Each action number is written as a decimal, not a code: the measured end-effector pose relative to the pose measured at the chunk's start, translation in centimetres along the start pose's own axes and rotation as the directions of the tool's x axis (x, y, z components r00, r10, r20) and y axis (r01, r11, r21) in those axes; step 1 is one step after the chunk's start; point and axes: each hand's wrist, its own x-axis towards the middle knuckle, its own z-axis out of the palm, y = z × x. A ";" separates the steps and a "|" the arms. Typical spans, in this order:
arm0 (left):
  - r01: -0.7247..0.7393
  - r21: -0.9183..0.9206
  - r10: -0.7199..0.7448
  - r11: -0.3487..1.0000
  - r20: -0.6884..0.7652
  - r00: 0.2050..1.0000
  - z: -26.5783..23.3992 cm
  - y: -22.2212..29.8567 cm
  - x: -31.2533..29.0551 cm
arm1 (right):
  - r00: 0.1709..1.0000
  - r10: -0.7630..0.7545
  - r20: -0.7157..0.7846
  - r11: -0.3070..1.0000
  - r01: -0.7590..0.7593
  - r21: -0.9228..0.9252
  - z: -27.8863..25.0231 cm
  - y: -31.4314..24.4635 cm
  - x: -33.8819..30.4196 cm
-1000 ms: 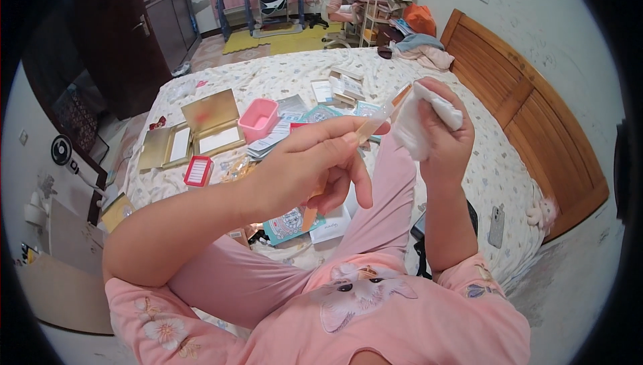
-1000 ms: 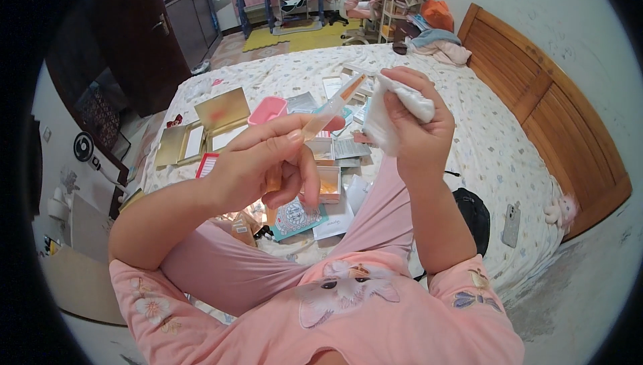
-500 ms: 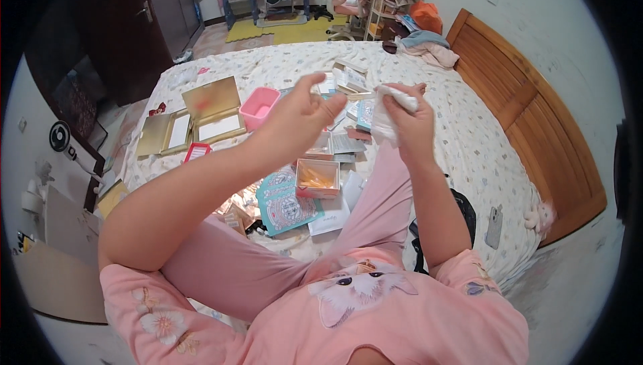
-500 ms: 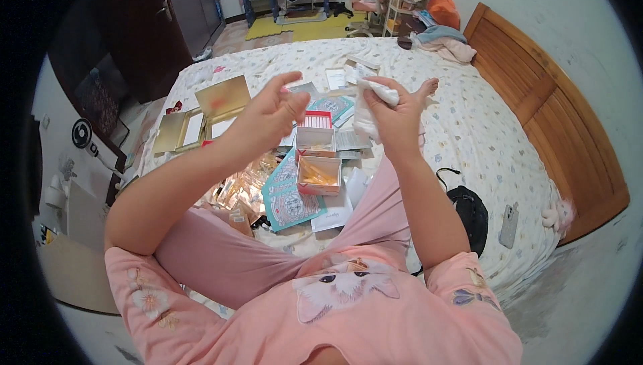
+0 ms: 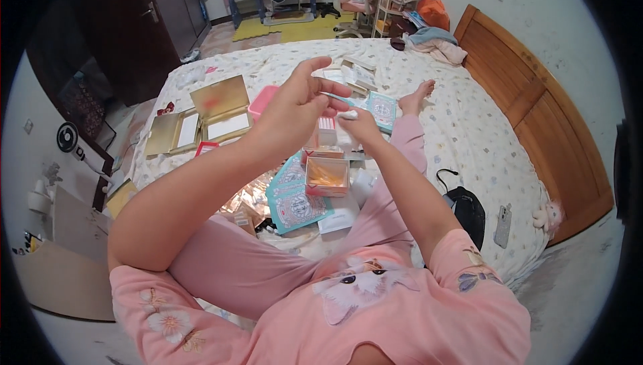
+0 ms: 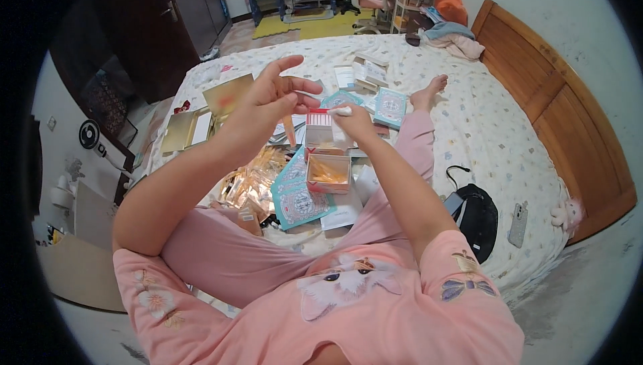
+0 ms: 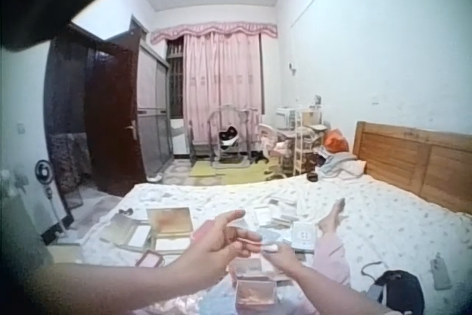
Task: The person wipes and handles several small cosmetic tubes and containers while sitting on a bed surrounded by packaging.
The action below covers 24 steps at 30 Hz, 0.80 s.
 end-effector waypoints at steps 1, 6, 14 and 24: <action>-0.024 -0.034 0.024 0.999 -0.006 1.000 0.0 -0.1 0.0 | 0.997 0.051 0.061 0.972 -0.063 0.225 -0.3 -1.2 -1.0; -0.135 -0.120 0.135 0.984 -0.009 0.991 -0.1 0.6 -0.2 | 0.883 -0.217 0.416 0.612 -0.208 0.763 -2.9 -7.9 -8.5; -0.111 -0.217 0.140 0.970 0.123 0.983 1.3 1.7 -0.8 | 0.813 -0.432 0.391 0.741 0.073 0.667 -3.2 -11.8 -14.3; -0.043 -0.287 0.091 0.957 0.159 0.983 2.5 3.0 -2.6 | 0.804 -0.568 0.178 0.655 0.310 0.689 -2.6 -11.2 -15.7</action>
